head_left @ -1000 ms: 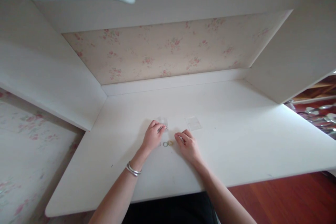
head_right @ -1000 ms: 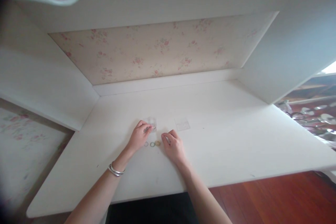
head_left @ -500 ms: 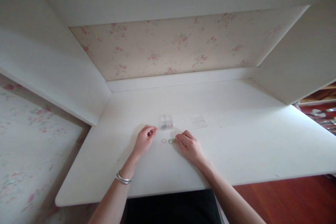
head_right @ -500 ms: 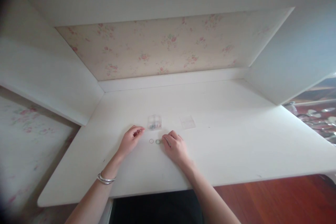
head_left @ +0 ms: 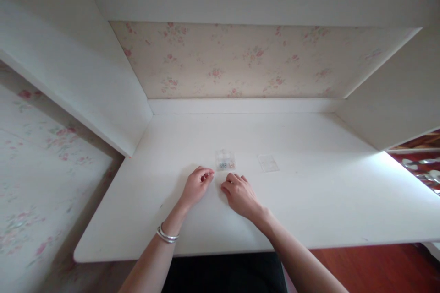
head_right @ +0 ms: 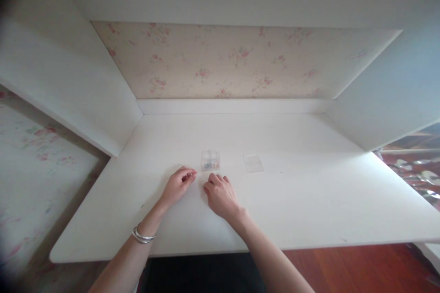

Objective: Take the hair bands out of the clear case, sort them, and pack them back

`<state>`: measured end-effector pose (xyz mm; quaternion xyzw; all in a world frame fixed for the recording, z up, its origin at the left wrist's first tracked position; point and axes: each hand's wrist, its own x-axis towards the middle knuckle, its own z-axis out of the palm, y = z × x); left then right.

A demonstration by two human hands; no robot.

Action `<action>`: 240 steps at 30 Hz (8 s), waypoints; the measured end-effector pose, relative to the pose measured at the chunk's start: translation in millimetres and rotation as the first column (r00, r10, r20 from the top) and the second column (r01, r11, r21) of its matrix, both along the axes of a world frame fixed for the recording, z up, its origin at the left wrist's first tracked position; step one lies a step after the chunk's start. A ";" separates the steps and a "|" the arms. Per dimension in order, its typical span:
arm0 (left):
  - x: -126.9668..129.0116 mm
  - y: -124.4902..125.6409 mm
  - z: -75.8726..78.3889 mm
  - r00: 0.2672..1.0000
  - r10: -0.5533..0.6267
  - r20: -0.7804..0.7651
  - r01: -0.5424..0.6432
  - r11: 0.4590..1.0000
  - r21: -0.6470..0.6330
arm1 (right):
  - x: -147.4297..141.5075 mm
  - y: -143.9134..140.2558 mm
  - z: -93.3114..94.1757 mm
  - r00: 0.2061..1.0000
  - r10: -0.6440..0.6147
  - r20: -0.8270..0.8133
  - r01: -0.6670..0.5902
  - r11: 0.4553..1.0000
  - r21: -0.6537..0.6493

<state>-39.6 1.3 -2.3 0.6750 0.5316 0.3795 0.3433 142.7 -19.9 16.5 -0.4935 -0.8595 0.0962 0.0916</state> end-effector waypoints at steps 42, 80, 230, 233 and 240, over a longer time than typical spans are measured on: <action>4.2 -7.7 -3.4 0.991 -0.064 -0.120 0.066 0.998 0.018 | 29.8 36.6 -7.8 0.972 -0.182 -0.146 0.193 0.979 0.068; 37.9 -1.9 19.6 0.986 -0.107 -0.124 0.107 0.994 -0.010 | 40.8 -24.1 -15.5 0.948 -0.125 -0.294 0.149 0.987 0.059; 46.3 -7.8 9.1 0.955 -0.169 -0.243 0.192 0.979 0.074 | 61.1 -8.6 -29.7 0.836 -0.141 -0.530 0.180 0.984 0.022; 51.7 -14.3 8.3 0.940 -0.203 -0.276 0.227 0.972 0.057 | 62.6 -7.6 -32.2 0.763 -0.213 -0.610 0.236 0.971 -0.044; 57.4 -18.9 9.9 0.855 -0.254 -0.453 0.313 0.948 0.059 | 58.4 10.5 -30.9 0.695 -0.292 -0.657 0.319 0.944 -0.081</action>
